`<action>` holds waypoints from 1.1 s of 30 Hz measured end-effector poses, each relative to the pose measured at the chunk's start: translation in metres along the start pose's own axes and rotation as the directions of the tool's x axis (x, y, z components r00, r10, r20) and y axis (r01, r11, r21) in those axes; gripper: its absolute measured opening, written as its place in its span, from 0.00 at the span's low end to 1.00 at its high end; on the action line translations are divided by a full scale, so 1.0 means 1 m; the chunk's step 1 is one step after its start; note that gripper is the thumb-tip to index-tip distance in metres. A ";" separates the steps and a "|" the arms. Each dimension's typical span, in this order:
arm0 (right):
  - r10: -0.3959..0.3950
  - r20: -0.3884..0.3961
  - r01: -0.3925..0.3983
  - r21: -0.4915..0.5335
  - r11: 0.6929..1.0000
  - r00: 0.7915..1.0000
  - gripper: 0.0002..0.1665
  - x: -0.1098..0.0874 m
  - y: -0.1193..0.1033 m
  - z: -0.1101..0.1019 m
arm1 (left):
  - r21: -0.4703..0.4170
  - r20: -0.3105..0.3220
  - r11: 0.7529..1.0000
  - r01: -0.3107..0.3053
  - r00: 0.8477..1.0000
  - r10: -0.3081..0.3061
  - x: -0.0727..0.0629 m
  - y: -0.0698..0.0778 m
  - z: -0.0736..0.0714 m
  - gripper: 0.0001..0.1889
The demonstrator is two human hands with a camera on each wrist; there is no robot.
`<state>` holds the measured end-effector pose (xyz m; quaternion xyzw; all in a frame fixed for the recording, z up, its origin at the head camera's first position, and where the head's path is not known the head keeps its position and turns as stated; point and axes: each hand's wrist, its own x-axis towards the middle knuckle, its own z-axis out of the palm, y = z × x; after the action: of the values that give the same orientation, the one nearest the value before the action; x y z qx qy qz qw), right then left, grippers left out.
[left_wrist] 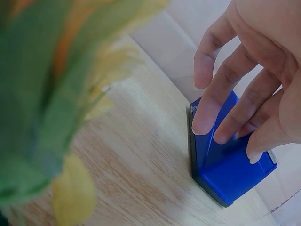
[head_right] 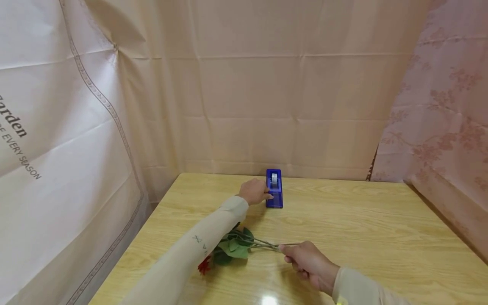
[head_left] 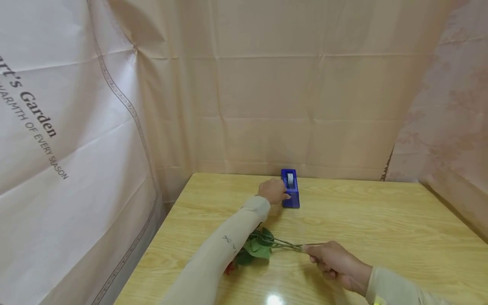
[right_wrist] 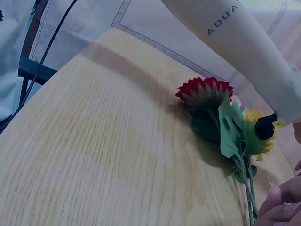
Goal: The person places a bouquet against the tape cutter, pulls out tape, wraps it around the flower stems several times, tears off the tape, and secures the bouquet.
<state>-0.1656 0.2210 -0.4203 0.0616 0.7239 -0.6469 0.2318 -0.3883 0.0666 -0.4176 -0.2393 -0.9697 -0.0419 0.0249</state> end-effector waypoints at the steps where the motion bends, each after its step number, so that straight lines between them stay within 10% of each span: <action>1: -0.002 0.003 0.002 0.004 1.000 1.000 0.19 0.000 0.000 0.000 | 0.000 -0.004 1.000 0.000 1.000 0.000 0.000 0.000 0.000 0.23; 33: -0.039 -0.025 0.036 -0.102 0.994 0.999 0.23 -0.009 0.019 0.004 | -0.015 0.011 1.000 -0.015 1.000 0.015 -0.001 0.000 0.000 0.20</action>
<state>-0.1496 0.2222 -0.4342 0.0448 0.7600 -0.6126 0.2125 -0.3875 0.0662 -0.4177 -0.2471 -0.9677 -0.0475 0.0179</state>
